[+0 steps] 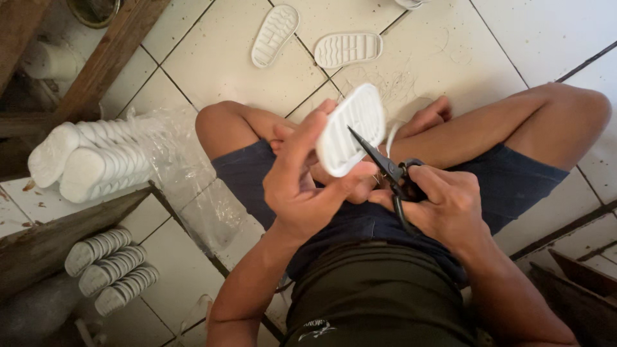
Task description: The person sits cross-legged on the floor and uses scissors to trim excess material from the edges of white slipper soles. They handle each sole individually, rotating it to cut along the perimeter, and place the trimmed soles on the floor.
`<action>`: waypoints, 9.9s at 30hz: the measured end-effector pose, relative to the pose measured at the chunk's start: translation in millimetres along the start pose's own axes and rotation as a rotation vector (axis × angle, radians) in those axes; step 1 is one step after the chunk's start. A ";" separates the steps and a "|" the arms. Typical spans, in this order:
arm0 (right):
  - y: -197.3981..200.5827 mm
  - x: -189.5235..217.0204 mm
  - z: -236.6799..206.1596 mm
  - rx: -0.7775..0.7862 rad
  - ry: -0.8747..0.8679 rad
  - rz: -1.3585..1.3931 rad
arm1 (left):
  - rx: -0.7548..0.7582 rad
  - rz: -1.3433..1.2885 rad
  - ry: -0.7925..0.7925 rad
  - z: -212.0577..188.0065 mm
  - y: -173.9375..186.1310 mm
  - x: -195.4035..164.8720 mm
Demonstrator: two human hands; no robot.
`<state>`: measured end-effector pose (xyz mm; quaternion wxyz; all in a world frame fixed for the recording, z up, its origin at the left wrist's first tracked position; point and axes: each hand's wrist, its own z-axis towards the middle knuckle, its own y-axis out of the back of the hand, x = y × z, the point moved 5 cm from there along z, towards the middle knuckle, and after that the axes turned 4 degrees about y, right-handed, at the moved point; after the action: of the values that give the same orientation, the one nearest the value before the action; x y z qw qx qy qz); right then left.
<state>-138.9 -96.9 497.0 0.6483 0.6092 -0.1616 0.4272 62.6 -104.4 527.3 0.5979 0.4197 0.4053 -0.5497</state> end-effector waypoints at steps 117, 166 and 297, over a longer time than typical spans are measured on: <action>13.4 -23.8 -0.5 0.231 -0.310 0.222 | -0.032 -0.765 0.365 31.1 27.9 24.9; 33.4 -6.5 27.8 0.106 0.225 -0.182 | 0.179 -0.216 0.406 -10.1 28.0 27.7; 46.2 20.5 33.3 0.110 0.240 -0.150 | 0.491 -0.337 0.422 22.2 11.9 -11.6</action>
<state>-151.3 -125.5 548.9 0.6589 0.5986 -0.0134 0.4554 74.2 -121.2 546.0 0.2834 0.5822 0.4390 -0.6229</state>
